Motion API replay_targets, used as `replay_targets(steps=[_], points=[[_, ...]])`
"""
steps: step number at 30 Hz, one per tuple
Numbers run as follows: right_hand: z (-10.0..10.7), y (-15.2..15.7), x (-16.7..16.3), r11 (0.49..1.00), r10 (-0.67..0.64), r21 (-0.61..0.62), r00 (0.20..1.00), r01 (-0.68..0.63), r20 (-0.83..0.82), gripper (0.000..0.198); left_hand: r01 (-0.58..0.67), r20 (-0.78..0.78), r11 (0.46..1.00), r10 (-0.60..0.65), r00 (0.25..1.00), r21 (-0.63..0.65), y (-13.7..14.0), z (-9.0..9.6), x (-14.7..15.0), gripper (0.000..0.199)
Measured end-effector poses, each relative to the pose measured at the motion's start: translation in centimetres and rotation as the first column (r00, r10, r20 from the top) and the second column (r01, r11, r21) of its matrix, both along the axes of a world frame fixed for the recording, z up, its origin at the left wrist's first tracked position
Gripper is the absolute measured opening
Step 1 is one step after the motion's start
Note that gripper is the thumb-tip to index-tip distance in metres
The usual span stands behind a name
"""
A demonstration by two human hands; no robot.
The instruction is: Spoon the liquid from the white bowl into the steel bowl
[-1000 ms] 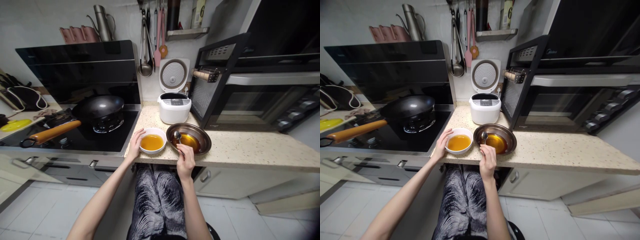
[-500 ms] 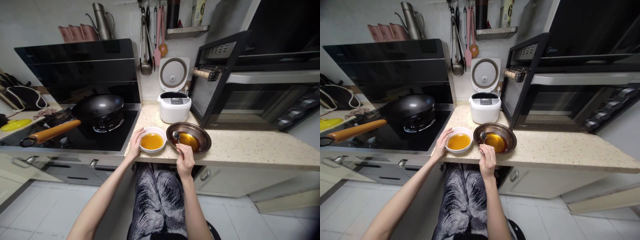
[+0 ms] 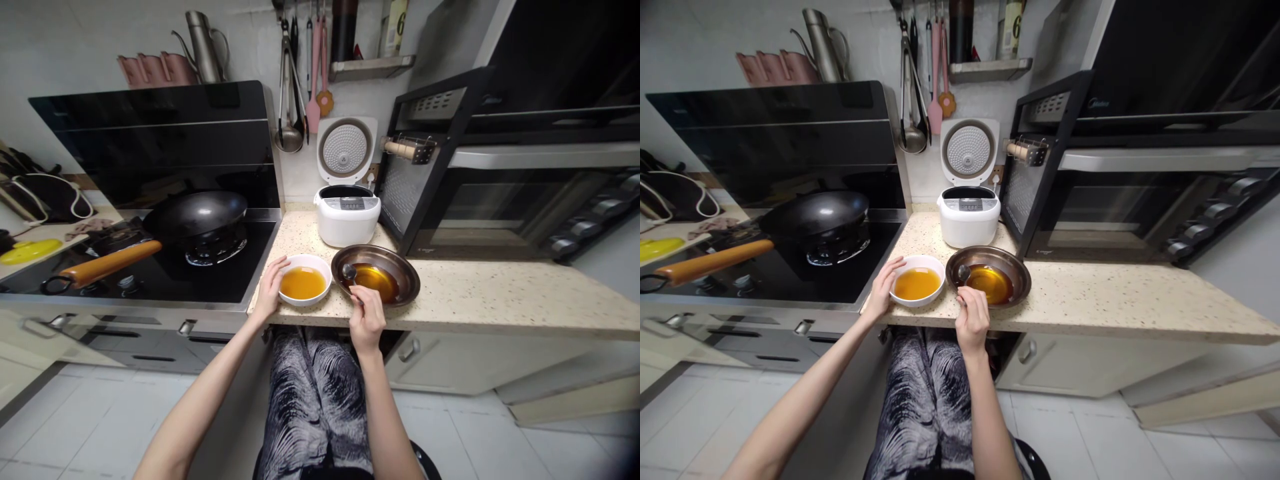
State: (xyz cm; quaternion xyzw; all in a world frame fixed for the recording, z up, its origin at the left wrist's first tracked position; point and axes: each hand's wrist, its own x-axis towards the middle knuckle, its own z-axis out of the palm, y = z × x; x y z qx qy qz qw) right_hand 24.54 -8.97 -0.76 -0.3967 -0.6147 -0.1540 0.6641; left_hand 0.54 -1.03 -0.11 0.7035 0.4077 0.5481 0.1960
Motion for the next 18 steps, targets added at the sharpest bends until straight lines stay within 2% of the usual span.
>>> replay_targets(steps=[8,18], points=[[0.04,-0.03,-0.62,1.0,-0.025,0.015,0.999,0.025,-0.032,0.022,0.005,0.0,1.0,-0.005,1.0,-0.006,-0.16,0.19,-0.01,0.039],[0.34,-0.38,-0.73,0.997,-0.054,-0.055,0.998,0.053,-0.022,0.021,0.001,-0.007,1.0,-0.001,1.0,-0.003,0.06,-0.04,-0.08,0.04]])
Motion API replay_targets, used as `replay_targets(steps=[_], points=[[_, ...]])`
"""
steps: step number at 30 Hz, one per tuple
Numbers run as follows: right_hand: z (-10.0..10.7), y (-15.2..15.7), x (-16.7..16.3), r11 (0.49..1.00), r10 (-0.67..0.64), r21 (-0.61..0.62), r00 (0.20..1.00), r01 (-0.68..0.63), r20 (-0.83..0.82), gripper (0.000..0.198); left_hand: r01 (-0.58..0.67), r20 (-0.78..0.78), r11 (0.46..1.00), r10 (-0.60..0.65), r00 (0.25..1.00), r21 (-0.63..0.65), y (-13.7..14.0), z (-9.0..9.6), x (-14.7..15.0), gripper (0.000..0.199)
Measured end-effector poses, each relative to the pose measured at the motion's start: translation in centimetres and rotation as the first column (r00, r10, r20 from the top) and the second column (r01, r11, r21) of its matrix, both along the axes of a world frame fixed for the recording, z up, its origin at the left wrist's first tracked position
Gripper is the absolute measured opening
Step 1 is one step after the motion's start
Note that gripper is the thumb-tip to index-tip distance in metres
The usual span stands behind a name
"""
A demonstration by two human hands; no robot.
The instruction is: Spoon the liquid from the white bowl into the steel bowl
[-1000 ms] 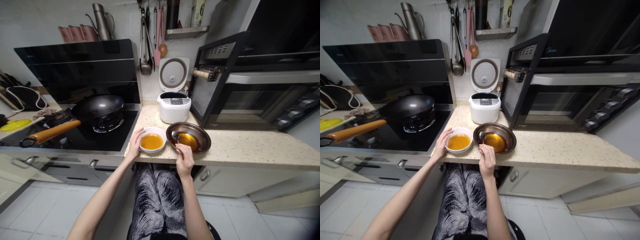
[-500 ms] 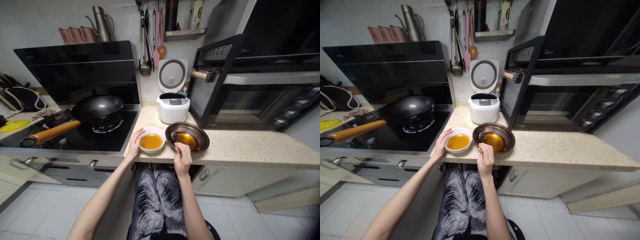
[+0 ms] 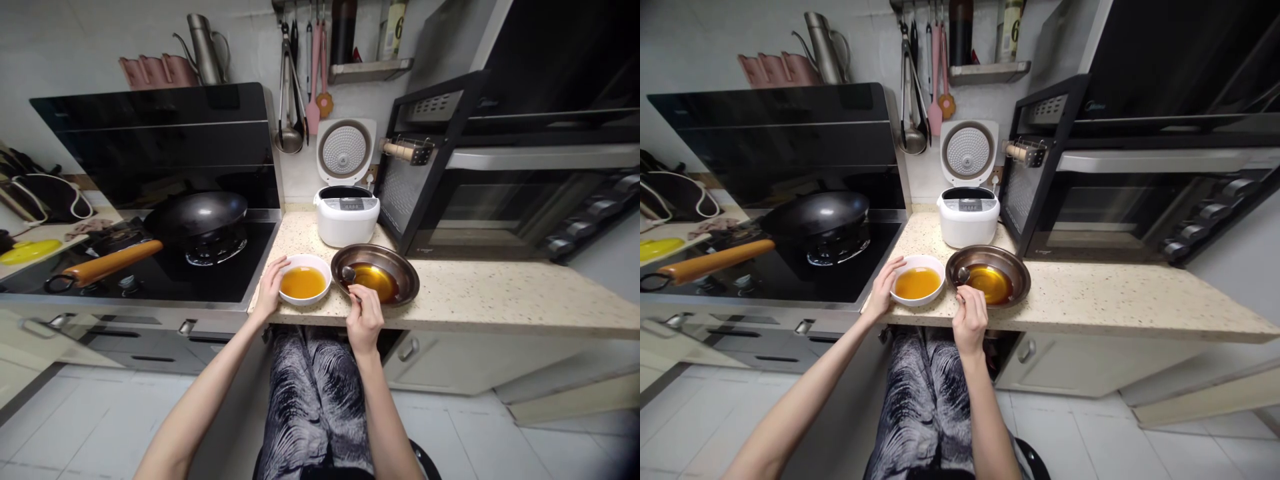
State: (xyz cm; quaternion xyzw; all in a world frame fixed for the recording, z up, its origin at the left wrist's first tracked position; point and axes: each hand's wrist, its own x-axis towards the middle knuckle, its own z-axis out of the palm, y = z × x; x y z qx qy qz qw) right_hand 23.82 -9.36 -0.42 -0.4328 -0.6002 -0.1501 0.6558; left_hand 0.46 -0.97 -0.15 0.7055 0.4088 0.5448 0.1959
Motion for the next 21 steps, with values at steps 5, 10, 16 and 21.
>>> replay_targets(steps=[5,10,16,21], points=[[0.0,-0.1,0.0,1.0,-0.008,-0.01,1.0,0.008,-0.001,0.02,0.004,-0.001,1.0,-0.004,1.0,0.0,-0.2,0.2,0.0,0.04],[0.2,-0.1,0.0,0.999,-0.011,-0.031,1.0,0.011,-0.008,0.02,0.002,0.008,1.0,-0.002,1.0,-0.002,-0.3,0.3,0.2,0.04],[0.4,-0.1,-0.5,0.997,-0.059,-0.058,0.995,0.054,-0.08,0.019,0.007,0.01,1.0,-0.007,1.0,-0.004,-0.3,0.4,0.2,0.039],[0.7,0.0,-1.4,0.994,-0.101,-0.055,0.977,0.092,-0.188,0.018,0.005,0.009,1.0,-0.005,1.0,0.003,-0.2,0.3,0.2,0.04]])
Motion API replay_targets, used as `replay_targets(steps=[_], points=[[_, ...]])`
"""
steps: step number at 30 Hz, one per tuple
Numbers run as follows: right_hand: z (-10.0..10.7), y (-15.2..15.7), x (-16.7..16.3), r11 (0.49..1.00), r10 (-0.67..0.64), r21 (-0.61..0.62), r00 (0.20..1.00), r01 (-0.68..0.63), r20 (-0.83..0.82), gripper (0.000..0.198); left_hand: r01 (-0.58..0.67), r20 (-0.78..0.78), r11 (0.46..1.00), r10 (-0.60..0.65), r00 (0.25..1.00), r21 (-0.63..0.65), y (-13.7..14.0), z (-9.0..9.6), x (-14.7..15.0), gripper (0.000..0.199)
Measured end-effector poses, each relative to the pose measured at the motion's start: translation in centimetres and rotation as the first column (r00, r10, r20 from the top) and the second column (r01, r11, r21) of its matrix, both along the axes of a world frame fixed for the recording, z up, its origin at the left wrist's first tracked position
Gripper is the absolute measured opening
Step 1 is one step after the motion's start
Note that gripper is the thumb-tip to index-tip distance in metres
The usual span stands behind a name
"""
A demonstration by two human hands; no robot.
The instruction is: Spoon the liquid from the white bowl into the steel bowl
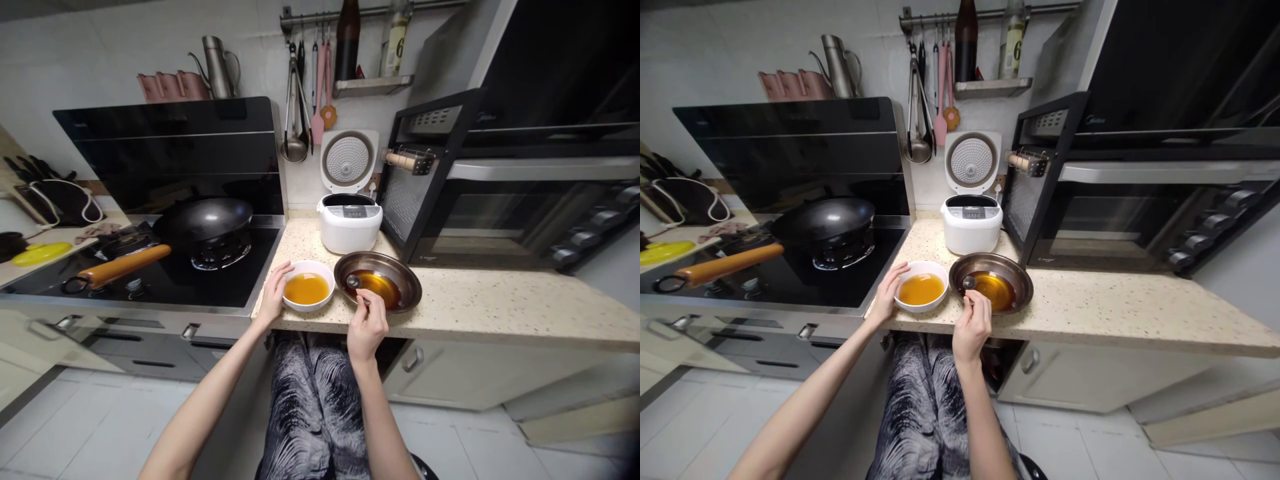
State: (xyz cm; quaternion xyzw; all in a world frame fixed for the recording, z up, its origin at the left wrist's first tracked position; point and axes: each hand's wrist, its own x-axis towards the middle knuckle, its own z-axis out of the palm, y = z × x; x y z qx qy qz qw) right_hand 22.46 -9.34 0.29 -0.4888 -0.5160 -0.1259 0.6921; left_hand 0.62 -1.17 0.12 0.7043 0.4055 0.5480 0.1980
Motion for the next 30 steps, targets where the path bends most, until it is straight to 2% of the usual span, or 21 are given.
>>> replay_targets(steps=[3,7,14,20,24,30], points=[[0.4,-0.1,-0.6,1.0,-0.012,-0.005,0.998,0.011,-0.061,0.019,-0.001,-0.008,1.0,0.001,1.0,0.002,0.0,-0.1,0.0,0.04],[1.2,-0.4,-0.8,0.997,-0.008,-0.074,0.996,0.001,-0.093,0.021,-0.006,-0.011,1.0,0.006,1.0,-0.003,0.0,-0.1,0.0,0.041],[2.7,-1.1,-0.2,0.984,-0.001,-0.177,0.998,-0.011,-0.07,0.025,-0.001,-0.014,1.0,0.001,1.0,-0.004,0.1,-0.2,-0.1,0.041],[2.8,-1.2,-0.1,0.967,0.011,-0.254,0.999,-0.024,-0.053,0.024,0.001,-0.024,1.0,0.0,1.0,0.007,0.0,-0.2,-0.1,0.041],[2.4,-1.3,0.0,0.971,0.024,-0.238,0.999,-0.035,-0.047,0.023,-0.004,-0.029,1.0,0.005,1.0,0.003,0.0,0.0,-0.1,0.041],[1.5,-1.1,0.5,0.981,0.106,-0.168,0.992,-0.093,0.069,0.021,-0.004,-0.023,1.0,0.004,1.0,-0.001,-0.1,0.0,-0.1,0.042]])
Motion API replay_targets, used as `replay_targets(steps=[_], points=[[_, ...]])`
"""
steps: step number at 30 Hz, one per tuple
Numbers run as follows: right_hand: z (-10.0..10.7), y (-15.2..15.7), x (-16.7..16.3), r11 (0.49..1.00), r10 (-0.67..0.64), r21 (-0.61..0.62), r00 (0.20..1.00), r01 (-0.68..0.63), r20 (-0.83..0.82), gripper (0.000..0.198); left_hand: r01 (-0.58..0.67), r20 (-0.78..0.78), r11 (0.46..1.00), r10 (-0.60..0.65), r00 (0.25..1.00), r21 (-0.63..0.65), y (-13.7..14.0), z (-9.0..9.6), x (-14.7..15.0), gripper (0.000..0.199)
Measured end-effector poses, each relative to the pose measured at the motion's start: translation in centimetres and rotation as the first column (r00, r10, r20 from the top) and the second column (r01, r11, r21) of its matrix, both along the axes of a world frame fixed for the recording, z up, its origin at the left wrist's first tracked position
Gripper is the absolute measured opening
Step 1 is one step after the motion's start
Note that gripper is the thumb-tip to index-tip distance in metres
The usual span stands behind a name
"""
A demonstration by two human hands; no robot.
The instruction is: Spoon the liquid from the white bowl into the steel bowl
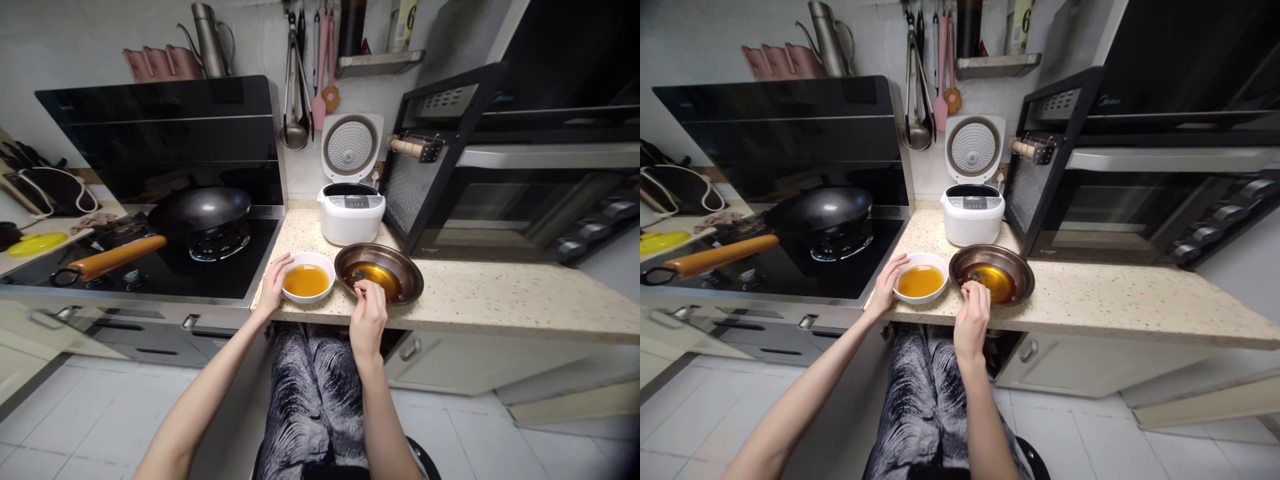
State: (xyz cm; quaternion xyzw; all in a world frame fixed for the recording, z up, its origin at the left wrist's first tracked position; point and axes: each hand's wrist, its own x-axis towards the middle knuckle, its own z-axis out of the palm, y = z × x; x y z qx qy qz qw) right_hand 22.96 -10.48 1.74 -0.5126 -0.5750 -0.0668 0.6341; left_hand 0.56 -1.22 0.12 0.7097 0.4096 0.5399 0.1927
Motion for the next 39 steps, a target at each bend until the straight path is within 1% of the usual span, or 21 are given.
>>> replay_targets(steps=[4,7,9,12,15,18,21,24,27,30,31,33,36,38,39], points=[[-0.3,0.1,1.1,0.997,0.068,0.015,0.992,-0.07,0.108,0.025,0.003,0.006,1.0,-0.003,1.0,-0.006,0.0,0.0,0.0,0.042],[-0.2,0.0,1.7,0.998,0.057,0.033,0.988,-0.062,0.144,0.026,0.005,0.017,1.0,-0.004,1.0,-0.009,0.1,-0.1,0.0,0.042],[-0.1,-0.1,1.5,0.995,0.017,0.093,0.994,-0.027,0.108,0.023,0.004,0.024,1.0,-0.004,1.0,-0.006,0.1,-0.2,0.0,0.042],[0.1,-0.3,0.6,0.981,-0.001,0.193,1.0,0.003,-0.012,0.017,0.001,0.029,1.0,0.0,1.0,-0.006,0.1,-0.1,0.1,0.041],[0.4,-0.5,-0.7,0.966,0.116,0.246,0.984,-0.079,-0.139,0.014,-0.022,0.032,1.0,0.023,0.999,-0.018,-0.1,-0.1,0.2,0.04],[0.4,-0.5,-2.0,0.959,0.23,0.225,0.937,-0.172,-0.262,0.014,-0.074,0.066,0.997,0.075,0.995,-0.015,-0.2,-0.1,0.3,0.042],[0.0,-0.4,-3.0,0.956,0.288,0.137,0.917,-0.259,-0.277,0.015,-0.165,0.196,0.986,0.168,0.966,-0.035,-0.4,-0.1,0.4,0.045],[-0.6,-0.2,-3.7,0.95,0.312,0.06,0.909,-0.308,-0.275,0.016,-0.242,0.35,0.967,0.254,0.902,-0.079,-0.9,0.0,0.6,0.047],[-0.9,0.0,-4.0,0.946,0.312,0.004,0.909,-0.323,-0.277,0.017,-0.305,0.456,0.947,0.317,0.832,-0.104,-1.2,0.2,0.9,0.049],[-1.0,0.2,-4.1,0.946,0.308,-0.018,0.912,-0.325,-0.27,0.017,-0.339,0.545,0.921,0.387,0.743,-0.192,-1.2,0.2,0.9,0.057],[-1.0,0.3,-4.1,0.946,0.309,-0.016,0.914,-0.325,-0.263,0.017,-0.359,0.545,0.908,0.418,0.727,-0.216,-1.1,0.2,0.9,0.059],[-1.1,0.4,-4.1,0.946,0.311,-0.012,0.917,-0.324,-0.248,0.017,-0.429,0.491,0.871,0.49,0.721,-0.24,-1.0,0.0,0.6,0.064],[-1.3,0.6,-4.1,0.948,0.307,-0.01,0.922,-0.318,-0.236,0.016,-0.55,0.388,0.805,0.59,0.708,-0.22,-0.8,-0.3,0.2,0.066],[-1.5,0.7,-4.2,0.948,0.305,-0.02,0.922,-0.319,-0.236,0.016,-0.582,0.362,0.791,0.607,0.707,-0.19,-0.7,-0.4,0.0,0.065],[-1.6,0.8,-4.2,0.946,0.307,-0.025,0.922,-0.322,-0.238,0.016,-0.573,0.363,0.799,0.596,0.717,-0.18,-0.7,-0.4,0.0,0.064]])
